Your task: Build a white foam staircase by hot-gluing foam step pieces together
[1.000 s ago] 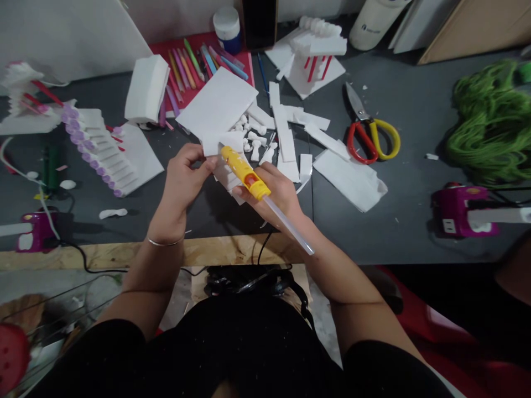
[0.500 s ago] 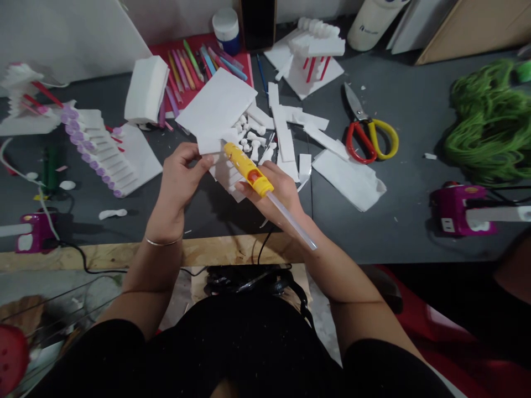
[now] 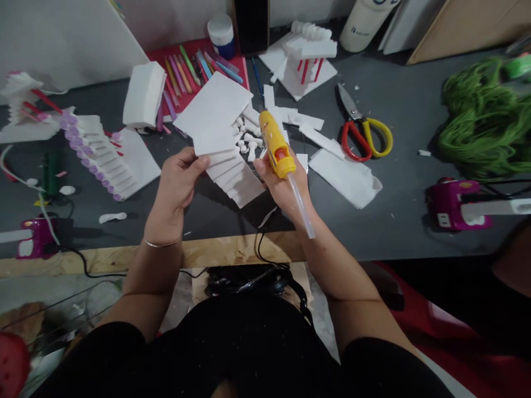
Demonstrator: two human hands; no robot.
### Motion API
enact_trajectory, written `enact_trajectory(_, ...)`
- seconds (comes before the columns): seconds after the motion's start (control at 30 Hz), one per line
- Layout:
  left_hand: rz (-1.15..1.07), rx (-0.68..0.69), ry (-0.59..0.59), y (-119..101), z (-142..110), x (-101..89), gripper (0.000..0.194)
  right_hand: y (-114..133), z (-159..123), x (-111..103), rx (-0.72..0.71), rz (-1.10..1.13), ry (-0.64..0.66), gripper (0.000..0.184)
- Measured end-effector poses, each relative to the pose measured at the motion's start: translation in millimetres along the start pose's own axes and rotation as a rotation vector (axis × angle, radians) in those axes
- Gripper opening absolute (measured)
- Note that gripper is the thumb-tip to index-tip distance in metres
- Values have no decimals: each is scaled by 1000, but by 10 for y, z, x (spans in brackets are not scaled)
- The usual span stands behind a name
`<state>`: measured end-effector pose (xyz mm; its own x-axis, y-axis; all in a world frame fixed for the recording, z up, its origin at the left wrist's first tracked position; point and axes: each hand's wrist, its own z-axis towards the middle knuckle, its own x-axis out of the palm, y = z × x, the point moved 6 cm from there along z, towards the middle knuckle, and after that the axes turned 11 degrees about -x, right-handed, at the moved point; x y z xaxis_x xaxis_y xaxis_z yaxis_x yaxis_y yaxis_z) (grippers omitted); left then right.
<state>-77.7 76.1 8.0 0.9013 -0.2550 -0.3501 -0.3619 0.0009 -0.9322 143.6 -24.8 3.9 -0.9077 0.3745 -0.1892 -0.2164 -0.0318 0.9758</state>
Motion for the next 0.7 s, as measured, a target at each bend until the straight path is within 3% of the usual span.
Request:
enact_trajectory(0.13, -178, -85, 133, 11, -39, 186, 51, -61, 84, 26, -64, 93, -4, 42)
enact_trajectory(0.27, -191, -90, 143, 3, -51, 242, 51, -110, 116, 90, -24, 131, 45, 44)
enact_trajectory(0.43, -141, -73, 159, 11, -57, 289, 54, -203, 143, 104, 36, 66, 5, 43)
enact_trajectory(0.57, -147, -54, 162, 49, -12, 196, 54, -254, 172, 108, 6, 48, 7, 43)
enact_trajectory(0.7, -181, -89, 54, 162, 127, -98, 42, -290, 161, 92, 37, 66, -26, 41)
